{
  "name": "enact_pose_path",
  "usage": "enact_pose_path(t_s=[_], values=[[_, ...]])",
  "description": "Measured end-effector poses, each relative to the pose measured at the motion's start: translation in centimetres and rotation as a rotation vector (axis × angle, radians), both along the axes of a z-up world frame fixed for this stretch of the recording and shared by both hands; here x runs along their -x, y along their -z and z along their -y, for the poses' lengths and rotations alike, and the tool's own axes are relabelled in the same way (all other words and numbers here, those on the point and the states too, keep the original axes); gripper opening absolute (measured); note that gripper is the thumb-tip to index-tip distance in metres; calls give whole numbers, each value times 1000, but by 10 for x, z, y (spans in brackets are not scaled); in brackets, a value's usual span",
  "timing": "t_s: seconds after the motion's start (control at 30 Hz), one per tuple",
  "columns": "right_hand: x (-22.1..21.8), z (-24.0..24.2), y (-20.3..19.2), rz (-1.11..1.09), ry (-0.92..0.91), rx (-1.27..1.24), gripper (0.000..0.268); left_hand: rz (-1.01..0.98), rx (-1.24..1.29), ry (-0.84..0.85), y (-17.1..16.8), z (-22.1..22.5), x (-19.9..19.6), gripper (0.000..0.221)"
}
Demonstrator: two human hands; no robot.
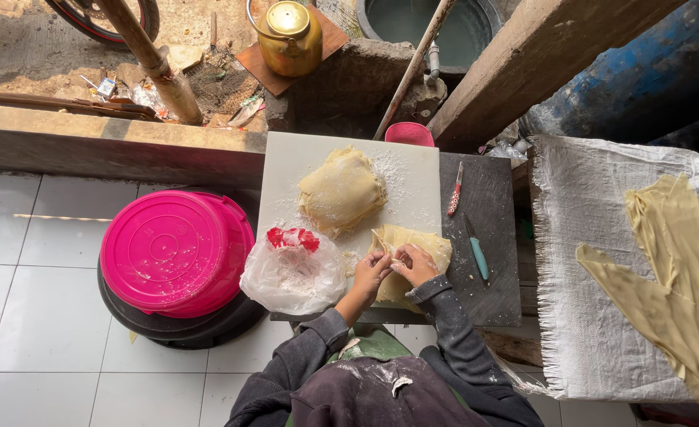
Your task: The person prepares sheets of dough by applying flour to a piece of dough and then layering it with other sheets on a cutting board.
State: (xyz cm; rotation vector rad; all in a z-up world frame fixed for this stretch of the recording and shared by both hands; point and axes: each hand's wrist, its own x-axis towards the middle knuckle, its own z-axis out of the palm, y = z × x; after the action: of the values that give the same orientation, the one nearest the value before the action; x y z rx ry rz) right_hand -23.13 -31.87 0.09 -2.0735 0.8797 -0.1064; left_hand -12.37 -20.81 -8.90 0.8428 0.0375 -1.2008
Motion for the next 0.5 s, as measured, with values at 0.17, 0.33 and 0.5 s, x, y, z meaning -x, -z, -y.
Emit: enact_pose_path(t_s=[0.17,0.33,0.5], values=[[11,5,-9,-117,-51,199,39,-166,40,9,-2,1,1,27],[10,-1,-10,-49,-31,240,23,-226,47,32,-4,7,-2,19],[4,-13,-12,-20,78,50,21,-243,51,164,-7,10,-7,15]])
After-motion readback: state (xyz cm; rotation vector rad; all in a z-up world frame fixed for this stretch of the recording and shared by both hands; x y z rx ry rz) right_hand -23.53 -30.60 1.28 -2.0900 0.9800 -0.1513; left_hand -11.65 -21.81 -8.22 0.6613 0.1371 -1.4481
